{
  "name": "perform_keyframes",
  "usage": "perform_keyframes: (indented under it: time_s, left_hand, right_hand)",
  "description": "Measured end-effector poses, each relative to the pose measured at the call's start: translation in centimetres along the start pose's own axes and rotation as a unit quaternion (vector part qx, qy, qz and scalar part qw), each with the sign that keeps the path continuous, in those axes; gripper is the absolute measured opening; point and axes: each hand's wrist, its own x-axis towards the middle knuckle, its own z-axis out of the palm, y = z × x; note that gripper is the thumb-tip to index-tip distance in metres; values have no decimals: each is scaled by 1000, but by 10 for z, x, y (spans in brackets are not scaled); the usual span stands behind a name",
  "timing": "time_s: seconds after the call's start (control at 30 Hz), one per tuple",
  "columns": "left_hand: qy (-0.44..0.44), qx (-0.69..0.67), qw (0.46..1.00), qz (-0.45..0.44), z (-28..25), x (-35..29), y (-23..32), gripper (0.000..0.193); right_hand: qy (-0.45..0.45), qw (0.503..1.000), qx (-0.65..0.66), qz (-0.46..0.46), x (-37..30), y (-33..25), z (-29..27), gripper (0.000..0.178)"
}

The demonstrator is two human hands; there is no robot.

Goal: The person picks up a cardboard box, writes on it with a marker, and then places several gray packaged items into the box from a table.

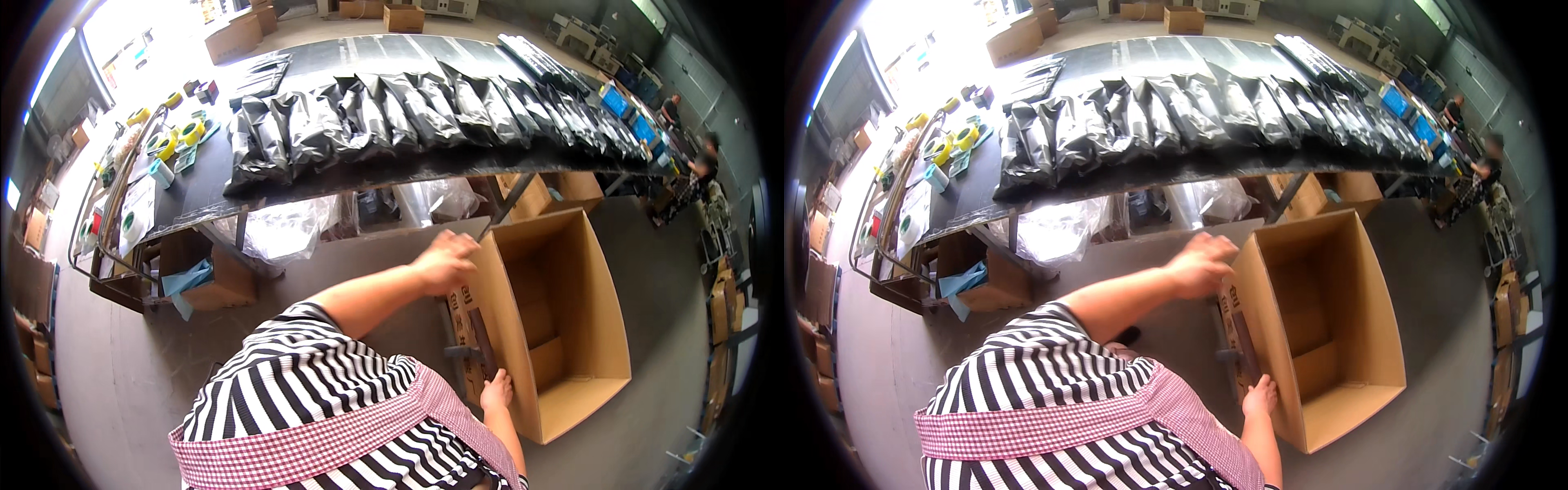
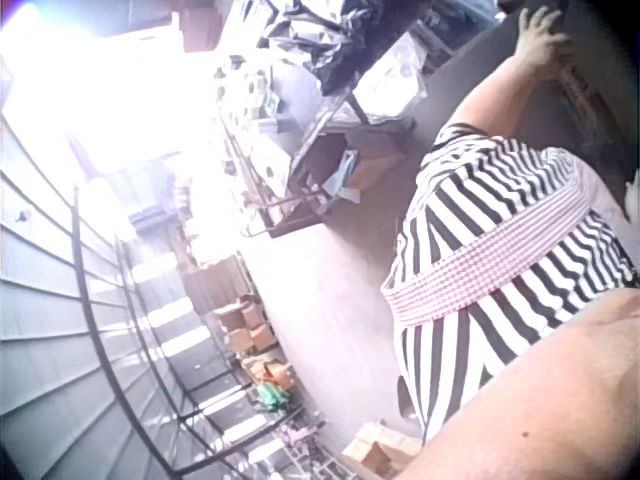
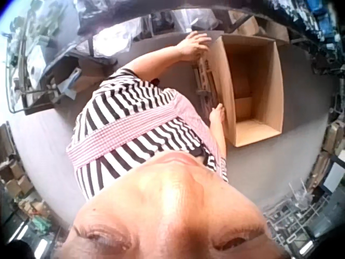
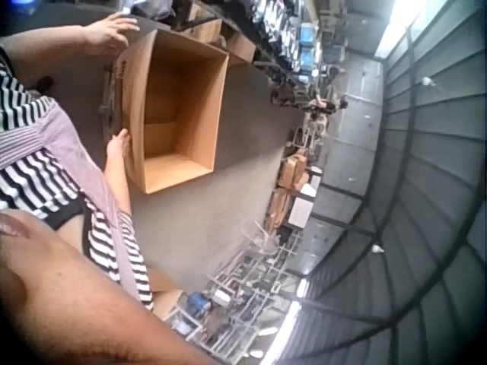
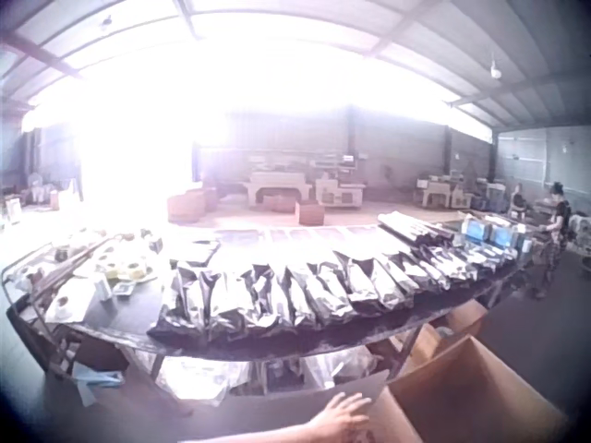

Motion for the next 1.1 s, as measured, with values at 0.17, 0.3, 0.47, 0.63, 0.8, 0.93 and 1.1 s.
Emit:
perform_keyframes:
  time_s: [0.17,0.3,0.47,0.63,0.8,0.93,1.1]
  left_hand:
    - [287,178,911,-236,-169,-117,-183,30]
    - [380,310,750,-444,-284,-231,-310,43]
    - [267,16,652,-709,-331,-294,-415,137]
    - [241,-98,692,-674,-328,-288,-434,144]
    - [185,9,734,-653,-310,-280,-447,133]
    - [216,-71,822,-521,-306,-267,-443,120]
    - [343,-307,797,-391,-286,-252,-382,98]
  right_hand:
    - [-142,970,-152,125,15,-53,-19,62]
    - [177,932,122,-293,56,-280,-141,48]
    - [-35,794,432,-426,170,-563,-200,48]
    - [-42,874,252,-413,259,-746,-207,89]
    - [-54,955,75,-284,242,-837,-167,141]
    - [-76,919,168,-348,201,-838,-160,133]
    - [4,850,314,-422,188,-757,-117,126]
